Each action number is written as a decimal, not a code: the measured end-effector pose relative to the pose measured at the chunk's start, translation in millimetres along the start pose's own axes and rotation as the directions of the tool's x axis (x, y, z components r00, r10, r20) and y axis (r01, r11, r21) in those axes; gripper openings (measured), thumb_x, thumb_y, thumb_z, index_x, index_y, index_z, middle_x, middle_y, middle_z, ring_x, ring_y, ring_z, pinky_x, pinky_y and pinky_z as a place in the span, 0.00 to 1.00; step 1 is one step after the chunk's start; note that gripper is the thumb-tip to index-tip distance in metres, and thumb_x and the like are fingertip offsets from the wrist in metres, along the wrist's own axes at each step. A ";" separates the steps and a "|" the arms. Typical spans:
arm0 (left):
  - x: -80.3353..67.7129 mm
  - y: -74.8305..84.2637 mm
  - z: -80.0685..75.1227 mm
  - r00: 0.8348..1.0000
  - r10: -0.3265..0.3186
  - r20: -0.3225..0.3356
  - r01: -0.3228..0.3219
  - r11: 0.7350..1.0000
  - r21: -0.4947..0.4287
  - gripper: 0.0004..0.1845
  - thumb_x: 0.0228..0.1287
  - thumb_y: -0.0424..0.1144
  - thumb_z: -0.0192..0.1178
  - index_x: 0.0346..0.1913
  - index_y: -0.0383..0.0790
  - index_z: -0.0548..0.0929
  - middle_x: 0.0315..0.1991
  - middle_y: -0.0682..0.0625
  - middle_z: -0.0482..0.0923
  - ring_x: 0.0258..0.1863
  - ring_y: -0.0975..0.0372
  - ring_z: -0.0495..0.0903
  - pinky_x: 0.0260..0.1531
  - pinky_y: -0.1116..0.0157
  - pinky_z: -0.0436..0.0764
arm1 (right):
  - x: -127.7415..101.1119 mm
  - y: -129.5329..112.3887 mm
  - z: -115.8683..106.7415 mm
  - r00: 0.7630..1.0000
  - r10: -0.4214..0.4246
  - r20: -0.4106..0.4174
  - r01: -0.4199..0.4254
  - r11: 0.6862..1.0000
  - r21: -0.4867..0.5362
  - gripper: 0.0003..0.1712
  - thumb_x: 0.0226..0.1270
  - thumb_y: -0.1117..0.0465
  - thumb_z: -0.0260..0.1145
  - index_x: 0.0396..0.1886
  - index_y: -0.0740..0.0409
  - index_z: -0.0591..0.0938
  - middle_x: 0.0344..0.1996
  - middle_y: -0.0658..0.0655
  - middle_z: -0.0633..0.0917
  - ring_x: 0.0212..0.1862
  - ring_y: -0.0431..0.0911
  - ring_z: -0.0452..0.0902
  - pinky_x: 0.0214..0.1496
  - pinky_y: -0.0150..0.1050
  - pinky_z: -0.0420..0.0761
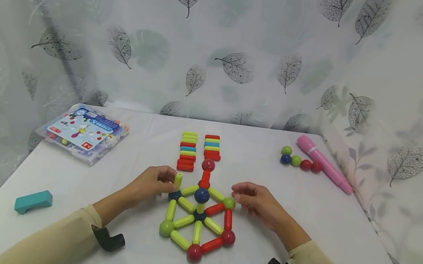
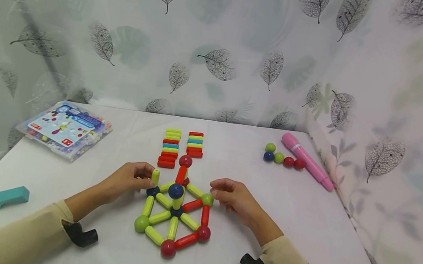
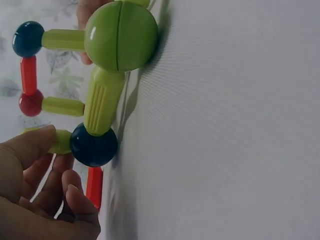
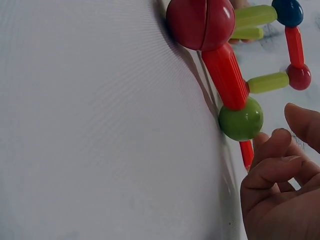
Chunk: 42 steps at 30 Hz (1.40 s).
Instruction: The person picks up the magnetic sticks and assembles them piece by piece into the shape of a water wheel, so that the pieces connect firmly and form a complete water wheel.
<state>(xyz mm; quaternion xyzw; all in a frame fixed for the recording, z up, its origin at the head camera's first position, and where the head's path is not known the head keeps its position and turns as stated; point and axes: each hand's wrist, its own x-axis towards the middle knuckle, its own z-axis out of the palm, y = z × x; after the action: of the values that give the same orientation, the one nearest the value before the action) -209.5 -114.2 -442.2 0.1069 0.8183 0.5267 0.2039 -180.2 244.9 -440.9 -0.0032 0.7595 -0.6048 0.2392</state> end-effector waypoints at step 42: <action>2.1 -1.9 -19.5 0.990 0.141 0.009 -0.141 0.985 0.101 0.15 0.65 0.31 0.62 0.53 0.44 0.83 0.50 0.49 0.85 0.46 0.56 0.80 0.44 0.63 0.82 | -47.7 -5.1 39.0 0.934 -0.253 0.252 0.321 0.285 -0.903 0.46 0.71 0.29 0.55 0.78 0.52 0.66 0.80 0.57 0.61 0.80 0.57 0.54 0.79 0.60 0.56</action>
<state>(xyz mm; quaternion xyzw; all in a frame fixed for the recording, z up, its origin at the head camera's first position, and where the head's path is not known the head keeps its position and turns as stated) -220.0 -130.2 -437.3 0.1753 0.8343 0.4974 0.1610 -125.1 221.7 -425.1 -0.2930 0.9457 -0.0941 0.1043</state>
